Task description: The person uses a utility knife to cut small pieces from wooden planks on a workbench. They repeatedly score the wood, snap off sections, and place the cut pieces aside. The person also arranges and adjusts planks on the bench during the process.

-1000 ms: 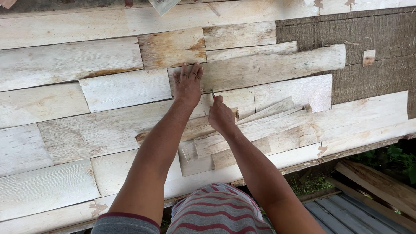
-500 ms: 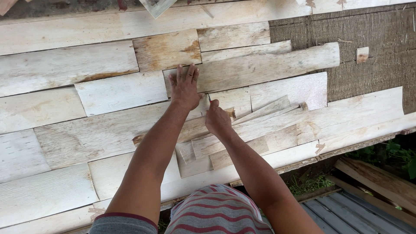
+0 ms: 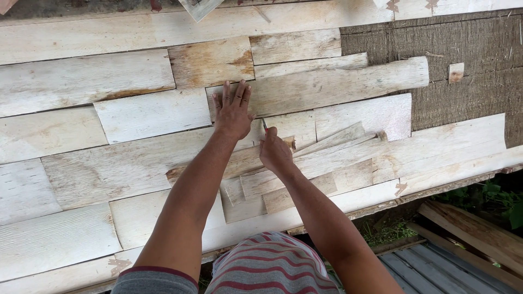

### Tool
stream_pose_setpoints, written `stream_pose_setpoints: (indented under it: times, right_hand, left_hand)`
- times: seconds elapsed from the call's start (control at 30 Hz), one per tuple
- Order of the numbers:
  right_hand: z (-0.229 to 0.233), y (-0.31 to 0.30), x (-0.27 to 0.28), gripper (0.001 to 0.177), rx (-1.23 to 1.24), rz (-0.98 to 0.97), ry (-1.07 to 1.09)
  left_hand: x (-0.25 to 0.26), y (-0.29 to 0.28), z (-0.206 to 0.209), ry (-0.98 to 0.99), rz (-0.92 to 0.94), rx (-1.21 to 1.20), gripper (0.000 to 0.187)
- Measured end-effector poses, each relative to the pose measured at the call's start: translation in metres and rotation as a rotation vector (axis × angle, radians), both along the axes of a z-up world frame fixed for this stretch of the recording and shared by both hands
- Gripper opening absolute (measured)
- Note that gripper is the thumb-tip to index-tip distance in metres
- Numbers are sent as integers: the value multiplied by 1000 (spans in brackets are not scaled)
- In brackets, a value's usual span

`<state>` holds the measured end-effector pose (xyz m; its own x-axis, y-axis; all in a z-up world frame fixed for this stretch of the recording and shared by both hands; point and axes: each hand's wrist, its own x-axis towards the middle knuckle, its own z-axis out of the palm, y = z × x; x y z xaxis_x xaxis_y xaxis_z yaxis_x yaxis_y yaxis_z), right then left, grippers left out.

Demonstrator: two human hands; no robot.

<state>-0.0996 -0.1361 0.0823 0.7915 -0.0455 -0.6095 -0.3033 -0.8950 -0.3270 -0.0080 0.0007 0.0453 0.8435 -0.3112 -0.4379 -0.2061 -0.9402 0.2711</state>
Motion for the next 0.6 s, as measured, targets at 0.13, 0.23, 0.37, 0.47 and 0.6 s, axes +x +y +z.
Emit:
stream_pose_setpoints:
  times: [0.13, 0.23, 0.37, 0.47, 0.6]
  right_hand:
    - [10, -6, -6, 28, 76, -14, -29]
    - [16, -6, 3, 33, 68, -29, -27]
    - [15, -6, 33, 36, 38, -54, -46]
    - [14, -1, 59, 33, 49, -46, -102]
    - [9, 3, 83, 27, 71, -19, -191]
  left_hand:
    - [-7, -1, 0, -29, -2, 39, 78]
    - [-5, 4, 0, -11, 8, 3, 75]
    - [-3, 4, -2, 34, 8, -26, 75]
    - [-1, 6, 4, 56, 30, -42, 77]
    - [0, 4, -6, 79, 51, -65, 70]
